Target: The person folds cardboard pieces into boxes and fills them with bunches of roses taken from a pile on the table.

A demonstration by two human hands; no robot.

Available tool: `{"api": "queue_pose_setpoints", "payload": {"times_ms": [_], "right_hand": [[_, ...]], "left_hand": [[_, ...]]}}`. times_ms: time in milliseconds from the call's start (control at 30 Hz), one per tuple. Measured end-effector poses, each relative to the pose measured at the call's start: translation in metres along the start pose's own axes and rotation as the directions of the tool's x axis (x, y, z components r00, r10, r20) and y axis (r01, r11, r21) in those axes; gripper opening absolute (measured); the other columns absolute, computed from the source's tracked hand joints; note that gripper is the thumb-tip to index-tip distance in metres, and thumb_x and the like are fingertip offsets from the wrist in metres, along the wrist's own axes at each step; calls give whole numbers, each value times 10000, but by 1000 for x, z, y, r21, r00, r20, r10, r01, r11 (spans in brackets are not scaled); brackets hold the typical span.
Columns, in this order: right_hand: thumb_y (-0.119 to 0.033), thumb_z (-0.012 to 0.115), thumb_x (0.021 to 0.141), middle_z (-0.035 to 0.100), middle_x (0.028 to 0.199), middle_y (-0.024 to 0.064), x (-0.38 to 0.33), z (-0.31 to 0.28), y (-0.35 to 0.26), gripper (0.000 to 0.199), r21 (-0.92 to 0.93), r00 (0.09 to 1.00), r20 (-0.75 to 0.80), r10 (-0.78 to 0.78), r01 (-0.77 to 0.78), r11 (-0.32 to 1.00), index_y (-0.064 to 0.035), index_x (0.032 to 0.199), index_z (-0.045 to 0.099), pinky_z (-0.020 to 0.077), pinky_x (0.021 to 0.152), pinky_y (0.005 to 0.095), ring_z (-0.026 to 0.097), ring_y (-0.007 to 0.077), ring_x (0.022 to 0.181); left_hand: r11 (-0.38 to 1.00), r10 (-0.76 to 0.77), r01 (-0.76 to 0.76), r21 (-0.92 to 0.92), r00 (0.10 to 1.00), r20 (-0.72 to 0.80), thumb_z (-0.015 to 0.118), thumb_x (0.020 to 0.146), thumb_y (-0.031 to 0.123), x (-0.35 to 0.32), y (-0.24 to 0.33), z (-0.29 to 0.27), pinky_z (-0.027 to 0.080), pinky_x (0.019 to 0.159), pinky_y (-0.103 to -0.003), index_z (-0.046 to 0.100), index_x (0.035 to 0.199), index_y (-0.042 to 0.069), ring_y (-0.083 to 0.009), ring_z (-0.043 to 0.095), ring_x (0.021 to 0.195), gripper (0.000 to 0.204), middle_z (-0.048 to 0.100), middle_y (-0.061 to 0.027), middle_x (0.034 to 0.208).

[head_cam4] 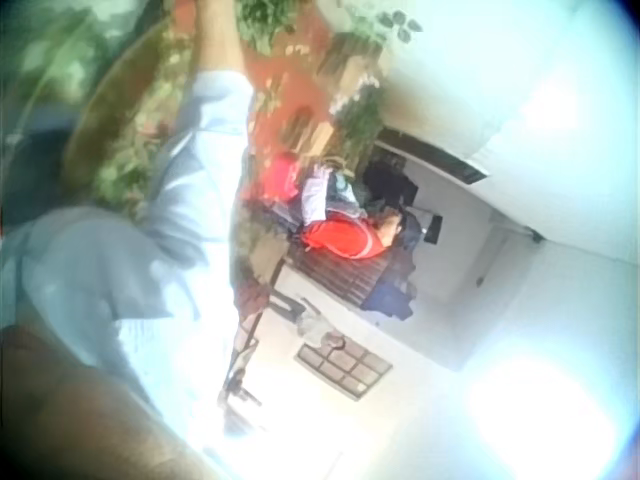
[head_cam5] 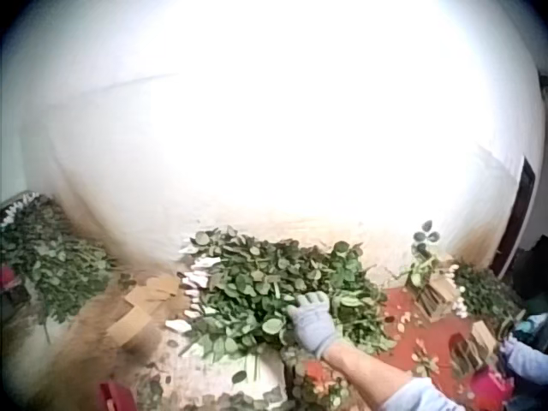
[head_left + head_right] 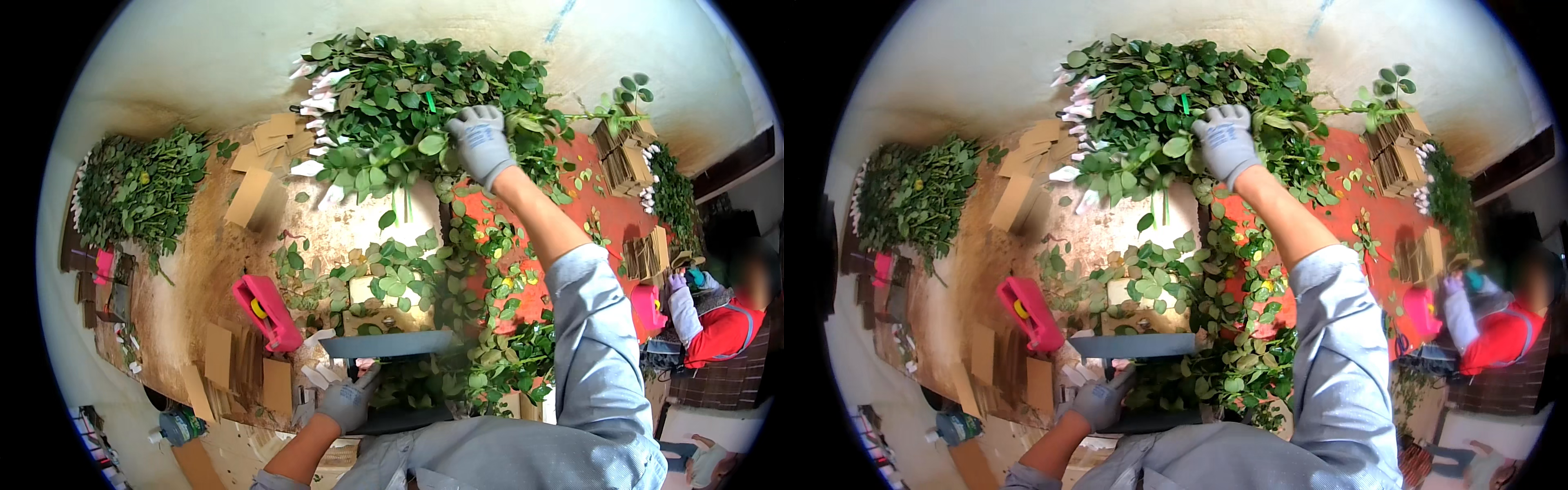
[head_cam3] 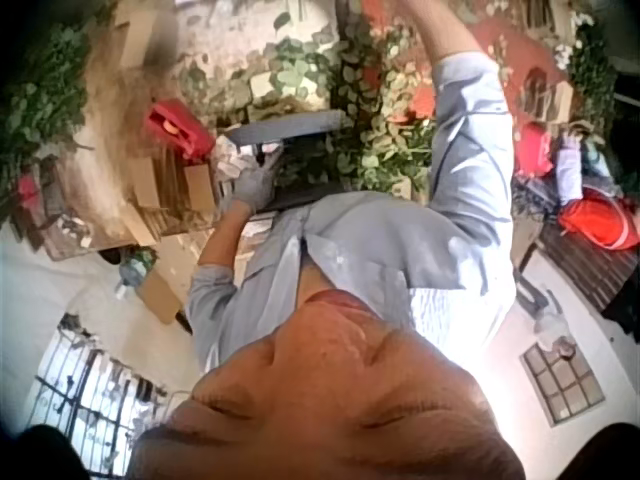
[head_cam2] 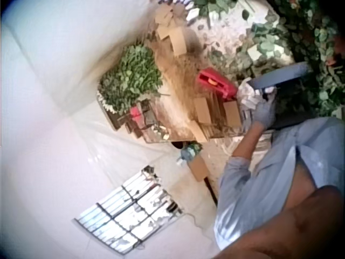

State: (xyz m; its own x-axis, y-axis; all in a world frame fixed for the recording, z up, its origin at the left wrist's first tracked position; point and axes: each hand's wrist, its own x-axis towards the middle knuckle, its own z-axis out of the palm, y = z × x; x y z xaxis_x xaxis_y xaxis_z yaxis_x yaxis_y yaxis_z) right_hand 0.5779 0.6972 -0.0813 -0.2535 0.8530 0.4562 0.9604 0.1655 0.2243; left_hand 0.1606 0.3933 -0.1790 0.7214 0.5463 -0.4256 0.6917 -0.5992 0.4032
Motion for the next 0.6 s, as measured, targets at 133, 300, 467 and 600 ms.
{"api": "queue_pose_setpoints", "payload": {"times_ms": [133,300,467,600], "right_hand": [[-116,643,778,660,1034,63,-1,-63,3,227,21,989,-127,-73,77,997,-190,977,722,364,1013,469,592,279,1057],[-56,674,742,647,952,73,-69,-151,-17,265,162,982,-152,-114,139,977,-137,994,692,420,925,444,589,307,999],[79,567,654,628,962,101,-166,-200,-54,389,355,995,-34,-95,101,929,-101,985,663,412,937,448,567,338,988],[107,576,609,599,893,96,-239,-213,-87,423,456,975,183,-123,27,890,-104,965,663,417,888,434,557,314,925]], "left_hand": [[999,45,-45,23,999,-1,612,845,145,-6,-9,13,561,704,-461,510,1442,117,-295,731,884,607,436,-82,1569],[997,29,-23,-73,996,83,555,824,108,0,-8,13,543,867,-452,496,1472,93,-315,702,976,651,356,-89,1625],[998,6,3,-59,989,149,597,881,152,0,-6,10,543,891,-451,463,1494,104,-341,685,1063,629,349,-88,1623],[999,-28,25,20,986,163,602,917,168,4,-26,49,521,942,-460,466,1488,121,-355,658,1124,589,417,-166,1560]]}}
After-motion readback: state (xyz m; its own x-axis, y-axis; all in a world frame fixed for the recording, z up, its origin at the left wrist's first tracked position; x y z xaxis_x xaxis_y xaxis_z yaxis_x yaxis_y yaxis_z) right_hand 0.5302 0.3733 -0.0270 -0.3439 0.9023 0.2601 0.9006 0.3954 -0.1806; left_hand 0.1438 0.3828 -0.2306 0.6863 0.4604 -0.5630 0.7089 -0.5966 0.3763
